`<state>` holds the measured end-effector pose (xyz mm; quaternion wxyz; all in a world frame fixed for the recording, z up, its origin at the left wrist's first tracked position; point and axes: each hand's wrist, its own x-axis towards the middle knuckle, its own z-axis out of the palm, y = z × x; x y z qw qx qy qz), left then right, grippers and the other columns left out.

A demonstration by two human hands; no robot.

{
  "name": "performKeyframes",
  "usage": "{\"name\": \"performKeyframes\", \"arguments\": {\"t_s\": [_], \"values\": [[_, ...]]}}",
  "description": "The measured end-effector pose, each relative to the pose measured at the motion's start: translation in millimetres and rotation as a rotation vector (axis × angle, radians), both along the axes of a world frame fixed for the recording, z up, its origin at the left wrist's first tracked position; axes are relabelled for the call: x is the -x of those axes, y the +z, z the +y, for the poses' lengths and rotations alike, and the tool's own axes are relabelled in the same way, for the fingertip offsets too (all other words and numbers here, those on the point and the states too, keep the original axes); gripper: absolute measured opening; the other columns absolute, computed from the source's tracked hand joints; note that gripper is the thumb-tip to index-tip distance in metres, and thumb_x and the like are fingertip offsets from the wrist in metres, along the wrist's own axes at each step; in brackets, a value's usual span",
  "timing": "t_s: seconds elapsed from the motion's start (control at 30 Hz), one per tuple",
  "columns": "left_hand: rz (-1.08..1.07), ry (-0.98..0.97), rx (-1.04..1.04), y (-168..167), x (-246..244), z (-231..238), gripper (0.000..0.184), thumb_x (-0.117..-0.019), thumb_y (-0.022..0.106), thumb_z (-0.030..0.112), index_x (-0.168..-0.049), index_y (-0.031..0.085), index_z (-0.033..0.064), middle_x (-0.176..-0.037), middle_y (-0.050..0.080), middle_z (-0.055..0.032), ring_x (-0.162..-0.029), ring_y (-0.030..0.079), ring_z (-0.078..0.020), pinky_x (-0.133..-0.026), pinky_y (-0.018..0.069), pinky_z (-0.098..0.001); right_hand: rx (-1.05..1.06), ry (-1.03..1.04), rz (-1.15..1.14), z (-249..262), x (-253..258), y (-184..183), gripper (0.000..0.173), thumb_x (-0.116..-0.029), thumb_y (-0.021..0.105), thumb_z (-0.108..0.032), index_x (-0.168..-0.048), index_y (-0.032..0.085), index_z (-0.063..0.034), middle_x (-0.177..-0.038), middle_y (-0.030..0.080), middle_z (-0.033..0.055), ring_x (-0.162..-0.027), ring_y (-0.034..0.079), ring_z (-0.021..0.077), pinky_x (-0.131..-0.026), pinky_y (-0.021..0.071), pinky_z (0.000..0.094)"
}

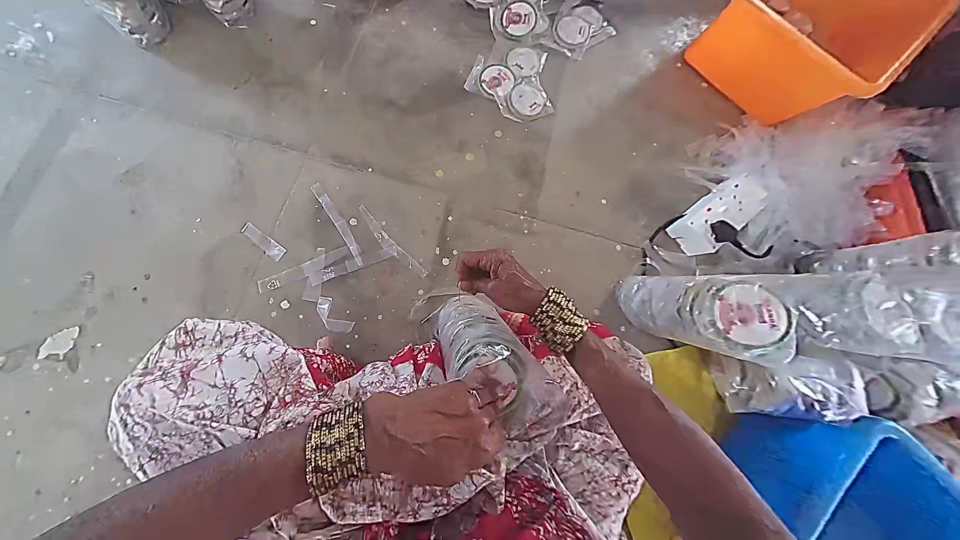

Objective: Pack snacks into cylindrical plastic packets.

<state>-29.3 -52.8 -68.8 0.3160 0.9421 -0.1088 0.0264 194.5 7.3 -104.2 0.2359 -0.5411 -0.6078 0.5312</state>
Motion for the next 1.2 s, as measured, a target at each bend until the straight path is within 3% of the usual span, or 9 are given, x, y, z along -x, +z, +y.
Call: {"name": "performKeyframes", "arguments": {"t_s": [0.2, 0.4, 0.5, 0.6, 0.67, 0.8, 0.93, 1.07, 1.2], "values": [[0.017, 0.026, -0.008, -0.3, -2.3, -3.0, 0.017, -0.0984, 0.053, 0.006, -0.098, 0.069, 0.0015, -0.099, 0.072, -0.0162, -0.114, 0.066, -0.0343, -0.115, 0.0380, -0.0494, 0.029, 0.484, -0.218, 2.6, 6.6, 1.7, 0.011, -0.0941, 0.063, -0.006, -0.090, 0.070, 0.0006, -0.085, 0.066, 0.0093, -0.081, 0.060, 0.0189, -0.075, 0.0479, 0.0422], [0.017, 0.042, -0.044, 2.1, -5.0, -1.5, 0.016, -0.0971, 0.054, 0.005, -0.099, 0.069, 0.0025, -0.096, 0.072, -0.0149, -0.116, 0.065, -0.0367, -0.117, 0.0361, -0.0524, -0.201, 0.289, -0.247, 18.7, 22.9, 23.1, 0.010, -0.0928, 0.061, 0.000, -0.087, 0.068, 0.0001, -0.082, 0.066, 0.0104, -0.077, 0.064, 0.0209, -0.071, 0.0529, 0.0411], [0.009, 0.040, -0.022, -1.1, -3.6, -5.9, 0.013, -0.0959, 0.057, 0.007, -0.098, 0.070, 0.0047, -0.093, 0.072, -0.0125, -0.105, 0.069, -0.0325, -0.107, 0.0457, -0.0491, 0.039, 0.605, -0.401, 10.9, 33.5, 13.0, 0.017, -0.0986, 0.054, -0.006, -0.097, 0.068, 0.0024, -0.091, 0.066, 0.0188, -0.091, 0.064, 0.0343, -0.083, 0.0478, 0.0562], [0.013, 0.028, -0.059, -2.3, -4.3, -10.0, 0.013, -0.0952, 0.059, 0.008, -0.099, 0.071, 0.0042, -0.097, 0.071, -0.0119, -0.097, 0.069, -0.0305, -0.087, 0.0544, -0.0469, -0.084, 0.415, -0.355, 23.4, 28.8, 31.8, 0.011, -0.0968, 0.060, -0.003, -0.091, 0.069, 0.0008, -0.083, 0.066, 0.0124, -0.080, 0.065, 0.0250, -0.075, 0.0522, 0.0482], [0.074, 0.031, -0.031, 3.3, -6.2, -7.6, 0.015, -0.0970, 0.057, 0.007, -0.103, 0.069, 0.0014, -0.099, 0.071, -0.0150, -0.105, 0.068, -0.0334, -0.107, 0.0446, -0.0518, -0.192, 0.237, -0.307, 27.9, 27.1, 29.0, 0.006, -0.0939, 0.064, 0.001, -0.089, 0.067, 0.0007, -0.082, 0.065, 0.0107, -0.077, 0.063, 0.0207, -0.072, 0.0524, 0.0406], [0.040, 0.062, 0.037, 2.2, -7.1, -5.3, 0.014, -0.0983, 0.058, 0.010, -0.095, 0.069, 0.0031, -0.083, 0.068, -0.0121, -0.087, 0.069, -0.0310, -0.091, 0.0528, -0.0480, 0.064, 0.537, -0.441, 21.1, 29.7, -2.1, 0.015, -0.0969, 0.057, -0.003, -0.100, 0.068, 0.0053, -0.093, 0.068, 0.0191, -0.089, 0.065, 0.0307, -0.085, 0.0494, 0.0505], [0.025, 0.083, 0.053, 1.9, -6.3, -6.2, 0.012, -0.0957, 0.062, 0.011, -0.096, 0.070, 0.0023, -0.080, 0.067, -0.0122, -0.079, 0.068, -0.0308, -0.077, 0.0555, -0.0466, 0.022, 0.244, -0.299, 33.7, 22.0, 10.9, 0.012, -0.0998, 0.059, -0.008, -0.095, 0.067, 0.0008, -0.073, 0.063, 0.0078, -0.056, 0.058, 0.0130, -0.055, 0.0506, 0.0304], [-0.002, 0.103, 0.076, -1.2, -7.4, -7.7, 0.009, -0.0939, 0.063, 0.009, -0.094, 0.070, 0.0032, -0.082, 0.068, -0.0117, -0.083, 0.069, -0.0305, -0.085, 0.0553, -0.0479, 0.116, 0.605, -0.492, 27.0, 30.0, -1.7, 0.017, -0.0981, 0.057, -0.006, -0.101, 0.069, 0.0068, -0.092, 0.067, 0.0212, -0.090, 0.064, 0.0329, -0.086, 0.0482, 0.0519], [0.005, 0.065, -0.005, -0.8, -7.9, -8.5, 0.013, -0.0971, 0.057, 0.006, -0.099, 0.069, 0.0013, -0.089, 0.070, -0.0140, -0.098, 0.069, -0.0326, -0.106, 0.0456, -0.0509, -0.010, 0.367, -0.340, 40.4, 24.3, 0.5, 0.011, -0.0979, 0.062, -0.005, -0.091, 0.067, 0.0019, -0.074, 0.063, 0.0094, -0.062, 0.060, 0.0158, -0.061, 0.0515, 0.0339]]}}
